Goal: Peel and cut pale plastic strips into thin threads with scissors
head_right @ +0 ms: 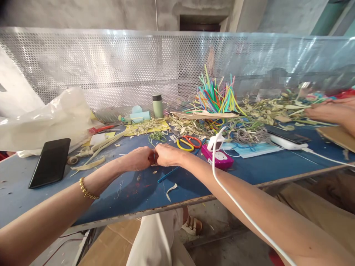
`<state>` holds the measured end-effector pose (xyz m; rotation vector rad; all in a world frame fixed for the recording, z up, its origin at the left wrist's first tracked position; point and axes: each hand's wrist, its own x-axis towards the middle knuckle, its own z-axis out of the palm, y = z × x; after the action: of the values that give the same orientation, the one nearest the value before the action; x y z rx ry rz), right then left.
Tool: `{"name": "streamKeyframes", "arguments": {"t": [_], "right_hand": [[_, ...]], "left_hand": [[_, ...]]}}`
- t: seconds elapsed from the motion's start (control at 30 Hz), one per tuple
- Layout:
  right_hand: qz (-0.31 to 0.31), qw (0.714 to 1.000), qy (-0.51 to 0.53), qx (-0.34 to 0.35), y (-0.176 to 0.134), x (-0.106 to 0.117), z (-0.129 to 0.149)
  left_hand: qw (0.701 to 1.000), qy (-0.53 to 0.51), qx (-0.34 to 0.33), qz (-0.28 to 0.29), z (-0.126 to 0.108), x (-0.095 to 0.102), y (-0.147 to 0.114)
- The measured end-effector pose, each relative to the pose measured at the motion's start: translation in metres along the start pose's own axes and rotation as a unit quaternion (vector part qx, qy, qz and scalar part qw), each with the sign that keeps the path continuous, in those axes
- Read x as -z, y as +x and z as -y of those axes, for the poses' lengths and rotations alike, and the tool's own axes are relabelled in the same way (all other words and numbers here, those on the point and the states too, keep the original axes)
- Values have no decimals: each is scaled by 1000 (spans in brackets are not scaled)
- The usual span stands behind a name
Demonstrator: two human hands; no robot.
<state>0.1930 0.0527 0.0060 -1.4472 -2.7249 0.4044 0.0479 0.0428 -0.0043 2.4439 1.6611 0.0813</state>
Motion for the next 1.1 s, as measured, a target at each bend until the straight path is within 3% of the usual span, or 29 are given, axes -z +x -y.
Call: {"name": "streamKeyframes", "arguments": {"t": [0.2,0.4,0.63,0.77,0.9,1.0,1.1], "right_hand": [[-43,999,15,23,2,-11,-11],[-62,998,28,-4,-1,-13,-9],[-100,993,69,3,2,-25,-19],[-143,986,85,22,0,-32,-25],[-193,976,85,47,-5,-23,-23],[-218,970,76,74,-9,-8,-18],[-196,972,74,103,-10,5,-11]], "left_hand": [[999,8,-21,-49,7,-19,0],[988,52,-71,-125,1,-29,-25],[982,66,-110,-138,6,-30,-29],[971,134,-147,-134,5,-31,-25],[964,153,-174,-128,10,-33,-20],[970,85,-167,-154,20,-28,-13],[964,8,-163,-209,29,-12,-7]]}}
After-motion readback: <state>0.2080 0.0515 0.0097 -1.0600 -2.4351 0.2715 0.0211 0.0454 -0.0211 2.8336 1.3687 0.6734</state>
